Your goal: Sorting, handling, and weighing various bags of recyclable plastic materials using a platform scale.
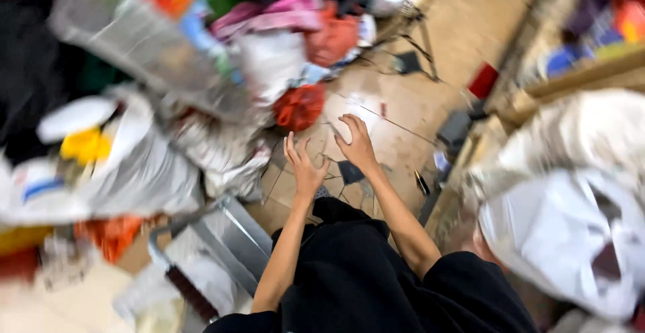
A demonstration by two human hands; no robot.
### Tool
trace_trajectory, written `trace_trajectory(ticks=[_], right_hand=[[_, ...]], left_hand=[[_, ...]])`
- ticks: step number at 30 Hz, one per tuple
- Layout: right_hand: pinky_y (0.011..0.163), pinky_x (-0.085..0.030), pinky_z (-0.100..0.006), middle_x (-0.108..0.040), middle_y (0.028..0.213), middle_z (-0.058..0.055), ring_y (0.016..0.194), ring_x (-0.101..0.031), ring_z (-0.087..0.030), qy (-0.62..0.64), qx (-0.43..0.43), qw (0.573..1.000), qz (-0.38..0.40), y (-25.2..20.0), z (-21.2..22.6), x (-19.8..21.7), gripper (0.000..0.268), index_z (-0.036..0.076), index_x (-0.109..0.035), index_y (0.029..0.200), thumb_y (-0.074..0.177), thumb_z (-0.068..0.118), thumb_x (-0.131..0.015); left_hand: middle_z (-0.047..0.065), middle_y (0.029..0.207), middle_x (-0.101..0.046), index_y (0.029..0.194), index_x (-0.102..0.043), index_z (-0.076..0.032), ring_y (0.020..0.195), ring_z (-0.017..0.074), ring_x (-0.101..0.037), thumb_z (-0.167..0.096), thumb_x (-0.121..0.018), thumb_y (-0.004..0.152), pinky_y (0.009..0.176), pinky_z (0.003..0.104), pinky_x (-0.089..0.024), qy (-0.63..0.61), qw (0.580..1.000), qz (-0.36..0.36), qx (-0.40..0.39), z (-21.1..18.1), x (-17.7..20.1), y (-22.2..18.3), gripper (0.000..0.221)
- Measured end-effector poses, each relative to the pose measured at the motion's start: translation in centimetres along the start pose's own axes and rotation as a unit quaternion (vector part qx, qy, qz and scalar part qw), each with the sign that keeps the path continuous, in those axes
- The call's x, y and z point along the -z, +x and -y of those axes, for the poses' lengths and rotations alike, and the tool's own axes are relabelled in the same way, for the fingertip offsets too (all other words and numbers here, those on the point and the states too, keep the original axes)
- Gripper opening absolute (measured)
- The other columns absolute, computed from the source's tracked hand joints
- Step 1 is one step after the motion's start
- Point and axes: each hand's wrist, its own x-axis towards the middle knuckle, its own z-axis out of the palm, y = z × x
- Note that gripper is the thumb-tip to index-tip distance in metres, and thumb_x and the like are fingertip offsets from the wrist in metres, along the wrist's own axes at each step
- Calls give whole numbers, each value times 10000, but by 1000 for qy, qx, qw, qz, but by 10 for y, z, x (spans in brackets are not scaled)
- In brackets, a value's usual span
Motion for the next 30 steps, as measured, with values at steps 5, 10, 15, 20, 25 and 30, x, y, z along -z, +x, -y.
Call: trace_trajectory(ticks=[5,10,15,20,25,30], right_hand=[[1125,-431,-440,-579,1384,-165,1316,-524,-360,-26,-91,987,-126,-46,-30,72,516,52,-608,1319,839,159,-763],[1125,-421,-448,-572,1381,-172,1326,-512,-368,-67,-158,963,-208,-72,-60,108,519,49,-611,1315,834,163,-769],[1114,-427,-445,-561,1379,-177,1324,-504,-371,-68,-181,955,-224,-32,-74,127,524,48,-604,1318,834,170,-765],[1120,-443,-434,-570,1379,-152,1320,-525,-354,-89,-206,928,-298,-2,-79,137,515,75,-612,1320,832,153,-757],[1134,-420,-467,-555,1381,-154,1323,-518,-361,-166,-254,875,-376,6,-92,176,528,78,-608,1315,820,154,-773],[1150,-400,-481,-535,1421,-157,1336,-498,-372,-218,-343,784,-470,-33,-84,215,548,82,-598,1339,828,149,-785]], left_hand=[[271,1620,-254,1377,-508,-30,1529,484,-187,-174,-829,784,1224,584,-251,-70,983,121,-116,-49,-66,13,690],[280,1607,-266,1364,-516,-38,1511,478,-209,-185,-842,790,1225,599,-227,-89,954,216,-188,-91,-114,22,677],[279,1600,-283,1375,-513,-36,1506,484,-222,-201,-842,833,1210,595,-224,-101,938,253,-216,-100,-148,43,655],[285,1588,-291,1353,-509,-20,1504,480,-238,-165,-821,831,1218,595,-235,-135,917,280,-250,-111,-177,89,624],[272,1581,-315,1348,-498,-22,1484,463,-279,-146,-802,808,1206,561,-275,-194,872,341,-293,-147,-217,143,632],[229,1593,-359,1371,-492,-29,1478,433,-338,-132,-761,850,1194,500,-354,-259,791,455,-318,-207,-244,153,595]])
